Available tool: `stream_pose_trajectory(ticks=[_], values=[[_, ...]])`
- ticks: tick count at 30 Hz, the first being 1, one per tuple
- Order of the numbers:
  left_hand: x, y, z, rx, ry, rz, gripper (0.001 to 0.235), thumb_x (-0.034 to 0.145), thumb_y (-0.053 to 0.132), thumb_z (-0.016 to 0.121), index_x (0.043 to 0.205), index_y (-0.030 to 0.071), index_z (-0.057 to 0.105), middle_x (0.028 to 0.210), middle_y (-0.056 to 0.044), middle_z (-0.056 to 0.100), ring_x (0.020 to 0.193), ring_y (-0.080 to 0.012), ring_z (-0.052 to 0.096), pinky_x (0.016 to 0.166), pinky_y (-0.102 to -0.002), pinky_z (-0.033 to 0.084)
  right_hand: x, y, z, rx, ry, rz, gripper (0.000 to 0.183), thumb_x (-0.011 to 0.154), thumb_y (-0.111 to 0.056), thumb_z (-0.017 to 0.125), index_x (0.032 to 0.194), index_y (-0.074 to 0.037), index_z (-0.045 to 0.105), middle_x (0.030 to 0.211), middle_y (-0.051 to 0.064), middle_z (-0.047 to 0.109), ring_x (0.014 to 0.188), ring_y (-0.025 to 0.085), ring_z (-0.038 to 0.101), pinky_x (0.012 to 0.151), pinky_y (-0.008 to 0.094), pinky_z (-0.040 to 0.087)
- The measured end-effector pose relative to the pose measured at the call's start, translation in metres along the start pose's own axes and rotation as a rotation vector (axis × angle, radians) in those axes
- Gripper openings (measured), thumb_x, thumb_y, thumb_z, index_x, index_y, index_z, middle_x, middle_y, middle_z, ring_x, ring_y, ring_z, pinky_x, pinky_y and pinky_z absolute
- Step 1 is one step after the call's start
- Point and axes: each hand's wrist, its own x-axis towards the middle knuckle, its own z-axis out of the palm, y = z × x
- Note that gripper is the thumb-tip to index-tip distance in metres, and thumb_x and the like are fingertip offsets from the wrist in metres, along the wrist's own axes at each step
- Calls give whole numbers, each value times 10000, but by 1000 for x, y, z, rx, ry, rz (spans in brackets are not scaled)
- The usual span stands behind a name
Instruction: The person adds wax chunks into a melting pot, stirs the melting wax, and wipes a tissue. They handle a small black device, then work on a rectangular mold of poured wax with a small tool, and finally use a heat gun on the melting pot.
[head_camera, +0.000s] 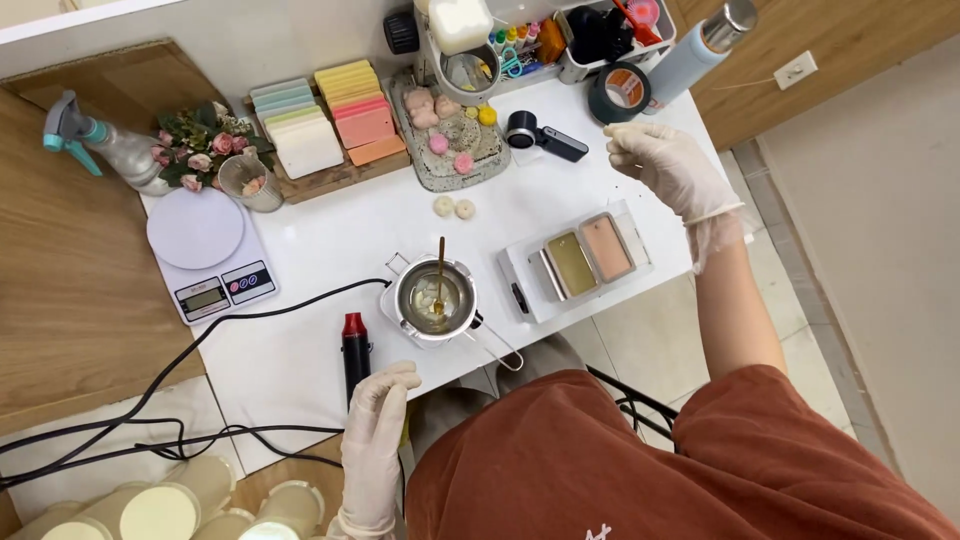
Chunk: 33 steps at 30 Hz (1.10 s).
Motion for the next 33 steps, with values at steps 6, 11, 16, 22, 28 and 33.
stream_pose_trajectory(ticks=[6,11,16,22,28,33], values=[[5,-6,59,117,134,32,165,1003,96,559,1044,50,712,1205,-61,690,1140,-144,620,1028,-288,457,115,74,-59,100,-41,37,590,1021,-451,595,1416,-16,540,1170,71,642,1011,168,607,957,391,541],[12,-18,153,51,309,-31,170,1002,105,563,1056,50,714,1203,-53,695,1147,-141,620,1041,-288,447,187,124,-79,80,-56,103,1071,827,-787,448,1593,-90,175,1629,141,305,1393,378,464,1021,640,455],[8,-1,236,47,385,-182,201,1008,137,553,1045,51,731,1202,-50,708,1148,-151,624,1046,-298,444,214,150,-81,-24,-107,36,1016,907,-734,443,1592,-40,155,1658,146,233,1492,374,349,1021,584,559],[15,10,282,46,479,-248,213,1008,153,532,1035,61,722,1222,-34,704,1204,-130,612,1077,-292,423,261,188,-82,-53,-99,256,833,961,-613,499,1545,-43,329,1503,194,474,1393,313,495,899,435,651],[25,7,308,78,458,-203,205,1017,139,521,1042,64,710,1218,-40,706,1179,-143,628,1060,-288,456,259,151,-68,-343,-16,262,726,947,-580,527,1440,-48,489,1220,159,686,1081,230,695,748,321,664],[26,1,314,74,412,-196,206,1015,125,521,1037,57,714,1211,-46,707,1179,-144,634,1062,-292,464,268,137,-70,-376,-5,337,722,959,-584,508,1384,-1,525,1178,142,695,1010,253,744,718,303,647]])
